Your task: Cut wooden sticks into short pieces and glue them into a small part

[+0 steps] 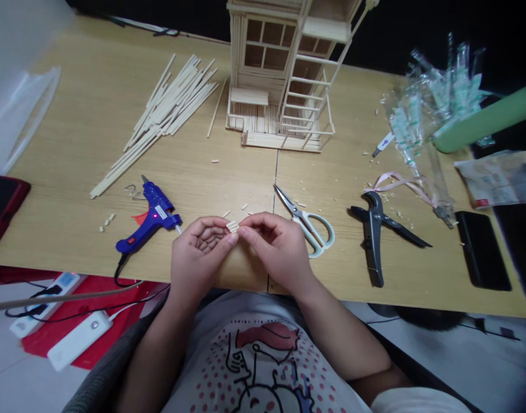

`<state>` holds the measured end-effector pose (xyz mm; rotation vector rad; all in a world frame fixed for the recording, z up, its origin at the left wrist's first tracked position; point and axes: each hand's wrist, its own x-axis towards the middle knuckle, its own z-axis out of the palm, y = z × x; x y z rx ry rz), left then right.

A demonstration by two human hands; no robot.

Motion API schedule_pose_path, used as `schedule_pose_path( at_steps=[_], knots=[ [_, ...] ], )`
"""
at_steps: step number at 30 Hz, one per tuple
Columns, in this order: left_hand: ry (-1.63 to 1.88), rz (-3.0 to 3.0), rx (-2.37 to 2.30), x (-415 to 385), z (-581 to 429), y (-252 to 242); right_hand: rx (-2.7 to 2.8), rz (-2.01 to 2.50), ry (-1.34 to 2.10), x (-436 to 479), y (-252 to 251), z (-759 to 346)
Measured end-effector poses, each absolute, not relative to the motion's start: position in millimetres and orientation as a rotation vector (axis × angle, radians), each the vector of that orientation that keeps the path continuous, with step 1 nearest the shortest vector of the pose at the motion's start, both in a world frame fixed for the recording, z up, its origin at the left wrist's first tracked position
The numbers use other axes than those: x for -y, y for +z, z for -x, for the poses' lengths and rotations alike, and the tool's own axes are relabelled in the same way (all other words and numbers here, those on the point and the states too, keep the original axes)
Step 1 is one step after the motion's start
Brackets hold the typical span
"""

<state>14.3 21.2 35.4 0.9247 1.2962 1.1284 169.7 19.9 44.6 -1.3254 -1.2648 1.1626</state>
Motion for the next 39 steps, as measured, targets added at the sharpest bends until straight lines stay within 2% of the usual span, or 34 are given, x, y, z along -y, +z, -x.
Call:
schedule_pose_path(
  at_steps=[26, 35, 39],
  knots=[
    [1.242, -1.367, -1.505, -17, -13, 36, 1.484, 1.295, 0.822, -15, 45, -165],
    [1.240, -1.009, -1.454, -18, -6, 24, 1.131, 1.279, 1.123, -16, 46, -169],
    [1.262, -0.869, -1.333, -18, -8, 20, 1.171, 1.272, 1.166, -15, 47, -167]
  ],
)
